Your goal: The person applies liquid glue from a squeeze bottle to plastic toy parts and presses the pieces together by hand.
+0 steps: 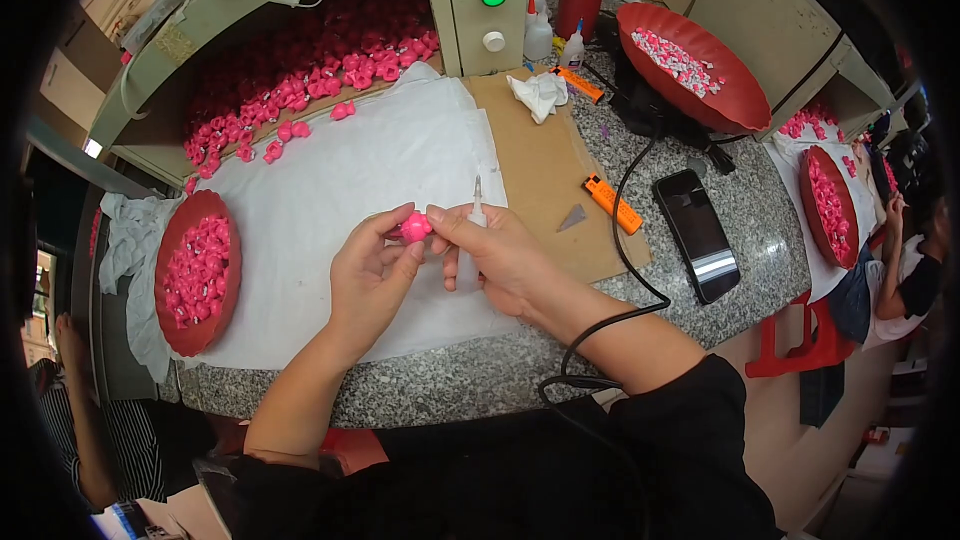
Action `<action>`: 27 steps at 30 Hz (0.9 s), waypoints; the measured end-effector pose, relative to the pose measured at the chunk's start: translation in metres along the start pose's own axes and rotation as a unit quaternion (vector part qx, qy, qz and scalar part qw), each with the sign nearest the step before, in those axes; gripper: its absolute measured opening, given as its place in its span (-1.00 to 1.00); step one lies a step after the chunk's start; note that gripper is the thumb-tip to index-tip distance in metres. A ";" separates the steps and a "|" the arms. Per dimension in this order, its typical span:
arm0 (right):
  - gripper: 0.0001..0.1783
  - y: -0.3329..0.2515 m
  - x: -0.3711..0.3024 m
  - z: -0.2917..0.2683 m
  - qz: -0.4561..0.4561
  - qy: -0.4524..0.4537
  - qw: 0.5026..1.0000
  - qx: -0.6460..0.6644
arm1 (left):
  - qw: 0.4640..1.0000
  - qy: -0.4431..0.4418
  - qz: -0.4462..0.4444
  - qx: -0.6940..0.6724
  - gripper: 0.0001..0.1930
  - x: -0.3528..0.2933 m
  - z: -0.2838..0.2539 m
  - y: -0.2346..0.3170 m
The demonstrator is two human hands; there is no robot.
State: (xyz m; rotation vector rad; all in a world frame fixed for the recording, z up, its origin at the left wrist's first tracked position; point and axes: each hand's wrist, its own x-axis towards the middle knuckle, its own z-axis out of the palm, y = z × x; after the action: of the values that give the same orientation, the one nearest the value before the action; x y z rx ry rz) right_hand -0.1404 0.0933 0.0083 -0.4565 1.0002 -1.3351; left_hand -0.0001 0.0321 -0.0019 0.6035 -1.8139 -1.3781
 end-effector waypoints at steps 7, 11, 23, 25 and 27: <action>-0.74 0.003 -0.002 0.003 -0.028 -0.011 0.999 0.031 | 1.000 0.002 -0.006 -0.020 -0.65 -0.001 0.001 0.001; -0.76 0.006 -0.002 0.005 -0.034 0.000 0.999 0.027 | 1.000 0.009 0.016 -0.008 -0.65 -0.001 0.001 -0.001; -0.80 0.012 -0.002 0.008 -0.113 0.016 0.993 -0.018 | 0.989 0.030 0.098 0.102 -0.66 -0.003 0.003 0.000; -0.80 0.013 -0.001 0.008 -0.117 0.018 0.993 -0.024 | 0.988 0.031 0.102 0.114 -0.67 -0.004 0.003 0.000; -0.81 0.015 0.000 0.007 -0.129 0.021 0.991 -0.030 | 0.987 0.032 0.097 0.125 -0.67 -0.004 0.004 0.001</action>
State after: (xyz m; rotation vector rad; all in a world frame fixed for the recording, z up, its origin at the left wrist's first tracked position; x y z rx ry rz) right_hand -0.1263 0.0952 0.0005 -0.6222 1.0442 -1.5526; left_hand -0.0008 0.0374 -0.0027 0.5756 -1.9531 -1.0006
